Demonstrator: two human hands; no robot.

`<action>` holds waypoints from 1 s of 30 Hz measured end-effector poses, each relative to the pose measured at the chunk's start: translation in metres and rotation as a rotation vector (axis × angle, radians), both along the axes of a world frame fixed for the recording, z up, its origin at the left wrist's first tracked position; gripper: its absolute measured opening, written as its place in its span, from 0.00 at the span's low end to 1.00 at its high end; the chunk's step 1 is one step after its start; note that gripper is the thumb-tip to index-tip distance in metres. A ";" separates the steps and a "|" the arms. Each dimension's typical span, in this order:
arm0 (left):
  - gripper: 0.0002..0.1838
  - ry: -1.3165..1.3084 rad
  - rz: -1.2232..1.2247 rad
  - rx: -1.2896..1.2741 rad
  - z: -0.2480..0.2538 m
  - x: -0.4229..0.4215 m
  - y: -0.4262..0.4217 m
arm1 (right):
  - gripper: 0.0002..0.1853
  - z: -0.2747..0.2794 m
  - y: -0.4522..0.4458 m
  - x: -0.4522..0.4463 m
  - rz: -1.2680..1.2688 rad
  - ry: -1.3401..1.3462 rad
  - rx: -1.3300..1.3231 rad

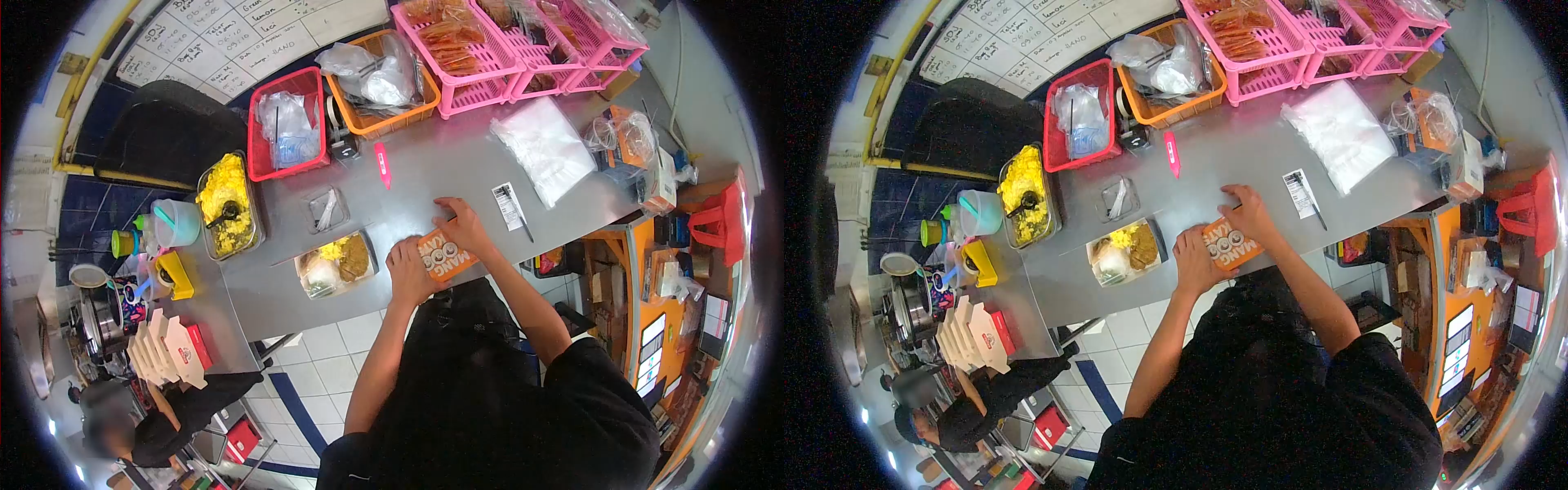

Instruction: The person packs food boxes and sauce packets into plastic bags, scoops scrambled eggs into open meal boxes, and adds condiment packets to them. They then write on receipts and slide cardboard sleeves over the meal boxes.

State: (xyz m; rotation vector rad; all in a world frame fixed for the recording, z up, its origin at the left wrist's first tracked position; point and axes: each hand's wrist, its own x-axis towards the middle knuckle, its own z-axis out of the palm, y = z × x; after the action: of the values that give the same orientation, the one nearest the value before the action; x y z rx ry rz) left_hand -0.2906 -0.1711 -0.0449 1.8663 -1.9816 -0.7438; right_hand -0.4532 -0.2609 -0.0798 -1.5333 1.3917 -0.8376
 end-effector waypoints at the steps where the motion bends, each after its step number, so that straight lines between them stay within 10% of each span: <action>1: 0.60 -0.003 0.008 0.018 -0.001 0.000 0.000 | 0.17 0.002 0.002 0.000 0.004 -0.002 0.001; 10: 0.61 0.012 -0.010 0.009 -0.001 0.000 0.000 | 0.10 0.029 0.024 -0.011 0.279 0.388 -0.340; 17: 0.59 -0.041 0.063 -0.278 0.020 0.007 0.010 | 0.53 0.056 0.045 -0.015 0.564 0.717 -0.260; 22: 0.18 0.503 0.511 -0.032 0.001 0.046 0.040 | 0.68 0.052 0.043 -0.026 0.371 0.809 -0.146; 26: 0.43 1.383 1.117 0.506 -0.032 0.085 0.065 | 0.62 0.032 0.038 0.008 0.025 1.084 0.114; 30: 0.35 1.472 1.083 0.403 -0.070 0.112 0.079 | 0.51 0.107 0.028 0.070 0.361 0.111 -0.250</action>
State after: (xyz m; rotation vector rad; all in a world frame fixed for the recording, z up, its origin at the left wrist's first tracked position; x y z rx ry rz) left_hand -0.1784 -0.0920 -0.1153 1.3618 0.0918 -1.4585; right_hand -0.3829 -0.2327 0.0272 -1.9766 1.0662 -0.7296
